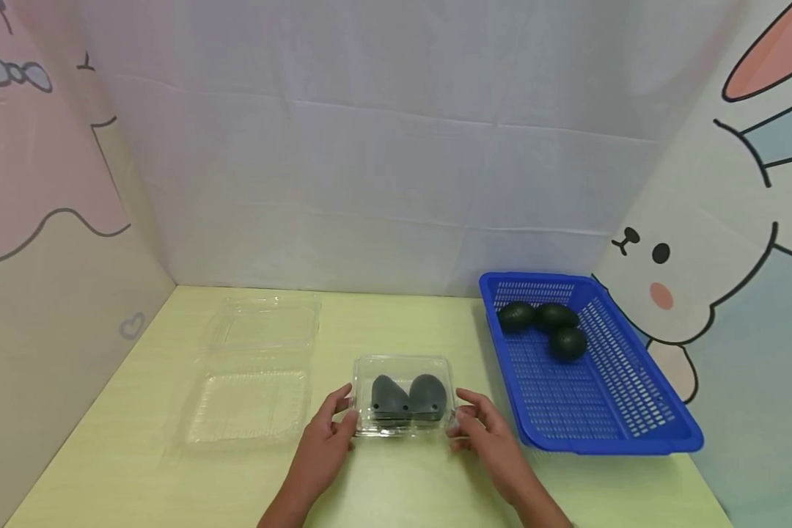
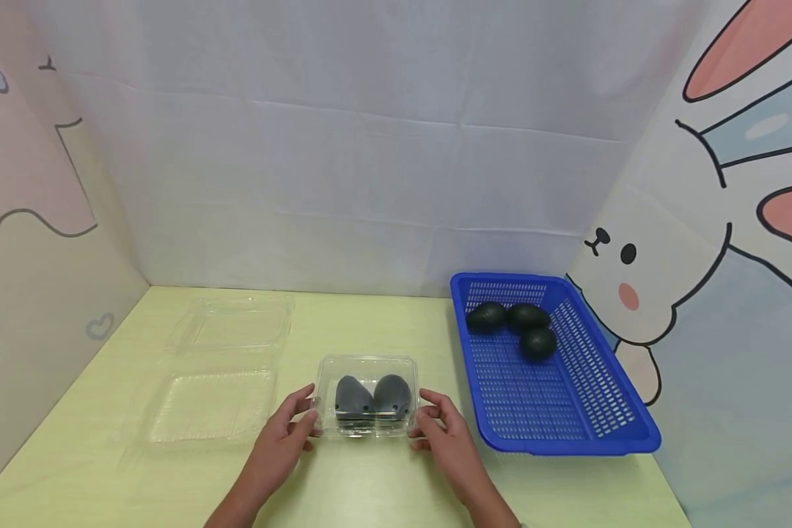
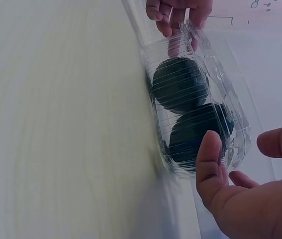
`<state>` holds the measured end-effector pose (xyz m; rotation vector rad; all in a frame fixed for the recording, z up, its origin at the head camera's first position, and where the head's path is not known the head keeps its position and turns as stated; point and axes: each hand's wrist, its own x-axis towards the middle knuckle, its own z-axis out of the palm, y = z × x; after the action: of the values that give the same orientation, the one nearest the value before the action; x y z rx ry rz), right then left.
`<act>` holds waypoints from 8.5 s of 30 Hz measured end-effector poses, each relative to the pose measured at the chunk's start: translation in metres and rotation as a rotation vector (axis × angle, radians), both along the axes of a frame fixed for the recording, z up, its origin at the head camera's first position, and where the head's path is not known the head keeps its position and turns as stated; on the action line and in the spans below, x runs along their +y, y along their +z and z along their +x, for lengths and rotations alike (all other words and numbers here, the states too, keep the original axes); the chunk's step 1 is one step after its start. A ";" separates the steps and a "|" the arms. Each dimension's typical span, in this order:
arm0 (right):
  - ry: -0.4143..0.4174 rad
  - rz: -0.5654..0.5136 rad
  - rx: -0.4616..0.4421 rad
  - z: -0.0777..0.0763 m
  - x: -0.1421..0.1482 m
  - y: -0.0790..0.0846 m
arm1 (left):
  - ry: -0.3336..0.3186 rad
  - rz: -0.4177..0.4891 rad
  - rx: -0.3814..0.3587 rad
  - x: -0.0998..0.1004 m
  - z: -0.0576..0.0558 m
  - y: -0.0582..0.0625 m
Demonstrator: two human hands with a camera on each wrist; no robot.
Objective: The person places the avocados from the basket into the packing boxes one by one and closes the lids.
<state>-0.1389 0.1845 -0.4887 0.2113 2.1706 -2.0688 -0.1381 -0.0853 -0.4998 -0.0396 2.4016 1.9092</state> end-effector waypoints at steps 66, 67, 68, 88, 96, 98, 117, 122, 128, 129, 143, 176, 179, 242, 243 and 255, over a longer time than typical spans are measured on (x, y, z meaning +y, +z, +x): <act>-0.029 -0.073 0.016 -0.001 -0.003 -0.005 | -0.027 0.228 0.038 0.004 -0.002 -0.010; -0.029 -0.073 0.017 -0.001 -0.003 -0.005 | -0.027 0.232 0.036 0.004 -0.002 -0.011; -0.030 -0.075 0.017 -0.001 -0.003 -0.005 | -0.027 0.236 0.035 0.004 -0.002 -0.011; -0.041 -0.094 -0.039 -0.001 -0.003 -0.006 | -0.034 0.283 -0.008 0.005 0.000 -0.007; -0.038 -0.101 -0.046 0.000 -0.002 -0.006 | -0.026 0.284 0.006 0.007 0.000 -0.007; -0.037 -0.101 -0.048 0.000 -0.002 -0.006 | -0.020 0.274 0.015 0.007 0.000 -0.007; -0.039 -0.100 -0.052 0.000 -0.002 -0.007 | -0.023 0.185 0.030 0.008 -0.001 -0.008; -0.035 -0.105 -0.051 0.000 -0.002 -0.007 | -0.024 0.201 0.032 0.008 -0.001 -0.009; -0.033 -0.106 -0.052 0.000 -0.002 -0.007 | -0.027 0.195 0.030 0.008 -0.001 -0.010; -0.032 -0.106 -0.052 0.000 -0.002 -0.007 | -0.029 0.196 0.031 0.008 -0.001 -0.010; -0.043 -0.093 -0.045 0.000 -0.003 -0.006 | -0.029 0.186 0.036 0.008 -0.001 -0.008; -0.063 -0.097 0.035 -0.034 -0.008 -0.012 | 0.018 0.078 0.098 0.017 -0.033 -0.009; -0.067 -0.100 0.038 -0.036 -0.009 -0.012 | 0.023 0.079 0.109 0.019 -0.036 -0.009; 0.157 0.315 0.270 -0.023 -0.003 0.069 | 0.026 -0.106 0.231 0.004 -0.034 0.070; 0.160 0.326 0.279 -0.024 0.000 0.073 | 0.026 -0.111 0.233 0.000 -0.033 0.073; 0.179 0.456 0.318 -0.039 0.037 0.103 | 0.047 -0.225 0.185 -0.059 -0.017 0.091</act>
<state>-0.1780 0.2220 -0.3857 -0.2795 2.7112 -1.5756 -0.1548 -0.1442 -0.4090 0.0726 2.7507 1.7203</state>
